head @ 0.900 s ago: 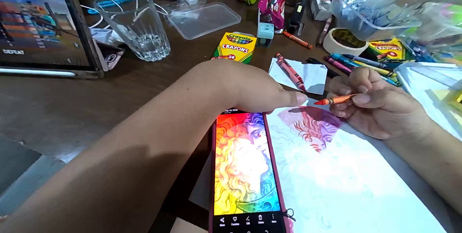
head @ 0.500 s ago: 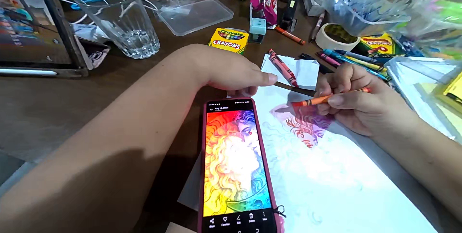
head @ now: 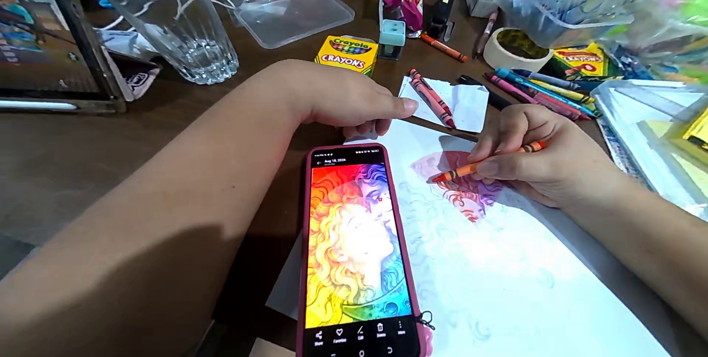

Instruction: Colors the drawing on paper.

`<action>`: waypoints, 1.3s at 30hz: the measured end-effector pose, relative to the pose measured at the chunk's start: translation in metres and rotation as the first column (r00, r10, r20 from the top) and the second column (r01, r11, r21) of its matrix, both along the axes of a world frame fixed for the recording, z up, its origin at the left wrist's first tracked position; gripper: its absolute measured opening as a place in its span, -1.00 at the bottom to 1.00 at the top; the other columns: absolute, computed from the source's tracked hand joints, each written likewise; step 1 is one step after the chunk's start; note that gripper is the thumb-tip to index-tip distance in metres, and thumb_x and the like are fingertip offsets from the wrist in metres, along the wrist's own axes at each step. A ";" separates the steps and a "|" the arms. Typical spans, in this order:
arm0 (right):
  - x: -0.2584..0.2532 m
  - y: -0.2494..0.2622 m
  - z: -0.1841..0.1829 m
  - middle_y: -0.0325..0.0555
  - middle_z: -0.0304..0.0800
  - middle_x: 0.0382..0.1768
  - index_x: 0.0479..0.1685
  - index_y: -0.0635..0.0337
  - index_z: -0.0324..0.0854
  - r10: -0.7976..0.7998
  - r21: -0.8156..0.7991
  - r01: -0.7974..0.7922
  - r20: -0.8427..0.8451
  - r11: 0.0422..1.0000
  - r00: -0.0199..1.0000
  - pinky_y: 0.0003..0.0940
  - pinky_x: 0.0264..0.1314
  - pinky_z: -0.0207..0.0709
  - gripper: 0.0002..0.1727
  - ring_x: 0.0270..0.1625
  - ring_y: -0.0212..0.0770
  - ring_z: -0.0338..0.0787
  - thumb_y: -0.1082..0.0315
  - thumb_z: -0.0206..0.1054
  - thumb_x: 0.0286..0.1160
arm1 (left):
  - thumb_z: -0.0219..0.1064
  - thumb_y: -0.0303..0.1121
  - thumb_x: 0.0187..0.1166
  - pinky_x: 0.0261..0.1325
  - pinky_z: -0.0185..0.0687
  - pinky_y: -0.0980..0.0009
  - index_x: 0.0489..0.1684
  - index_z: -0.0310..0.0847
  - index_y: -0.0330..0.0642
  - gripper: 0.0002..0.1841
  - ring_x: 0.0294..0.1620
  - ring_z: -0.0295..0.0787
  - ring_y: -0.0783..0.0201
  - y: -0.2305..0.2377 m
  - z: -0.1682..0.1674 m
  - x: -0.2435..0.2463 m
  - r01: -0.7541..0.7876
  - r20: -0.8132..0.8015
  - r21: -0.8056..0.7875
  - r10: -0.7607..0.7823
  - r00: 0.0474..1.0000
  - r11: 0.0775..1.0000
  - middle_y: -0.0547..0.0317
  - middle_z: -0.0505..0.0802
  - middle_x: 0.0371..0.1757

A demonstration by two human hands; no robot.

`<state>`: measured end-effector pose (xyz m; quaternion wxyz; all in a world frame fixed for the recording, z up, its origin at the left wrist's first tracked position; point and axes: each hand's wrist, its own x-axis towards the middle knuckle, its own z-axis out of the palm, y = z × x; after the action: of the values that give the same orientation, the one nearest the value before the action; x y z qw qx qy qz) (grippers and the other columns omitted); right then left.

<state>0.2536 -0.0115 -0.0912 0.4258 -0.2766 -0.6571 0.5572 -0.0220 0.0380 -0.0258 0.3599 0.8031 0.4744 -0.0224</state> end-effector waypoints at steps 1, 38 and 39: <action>0.000 0.000 0.000 -0.35 0.83 -0.42 -0.54 -0.11 0.58 -0.003 0.001 0.003 0.008 1.000 1.000 -0.62 -0.33 0.75 -0.64 -0.37 -0.51 0.82 0.64 0.55 0.02 | -0.21 0.11 0.86 -0.21 0.47 0.38 -0.14 0.69 -0.16 -0.39 -0.36 0.55 0.38 0.000 0.000 0.000 0.004 -0.007 0.002 -0.004 1.000 1.000 0.22 0.66 -0.36; 0.001 0.004 0.001 -0.42 0.78 -0.47 -0.59 -0.15 0.54 0.009 0.047 -0.013 0.095 0.999 0.995 -0.66 -0.37 0.69 -0.66 -0.41 -0.55 0.76 0.57 0.53 0.03 | -0.20 0.12 0.86 -0.23 0.47 0.38 -0.18 0.72 -0.09 -0.39 -0.37 0.57 0.39 -0.003 0.000 0.000 -0.067 0.007 0.014 0.067 0.998 0.998 0.27 0.67 -0.39; 0.001 0.004 0.000 -0.42 0.77 -0.46 -0.58 -0.15 0.54 0.006 0.051 -0.010 0.094 0.999 0.996 -0.64 -0.36 0.71 -0.65 -0.41 -0.54 0.77 0.58 0.53 0.04 | -0.20 0.13 0.85 -0.21 0.48 0.38 -0.18 0.71 -0.09 -0.39 -0.36 0.57 0.39 -0.003 0.000 0.000 -0.072 0.007 0.011 0.072 0.997 0.997 0.26 0.67 -0.38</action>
<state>0.2547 -0.0078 -0.0910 0.3994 -0.2886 -0.6915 0.5282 -0.0222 0.0354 -0.0260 0.3575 0.7877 0.5018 -0.0039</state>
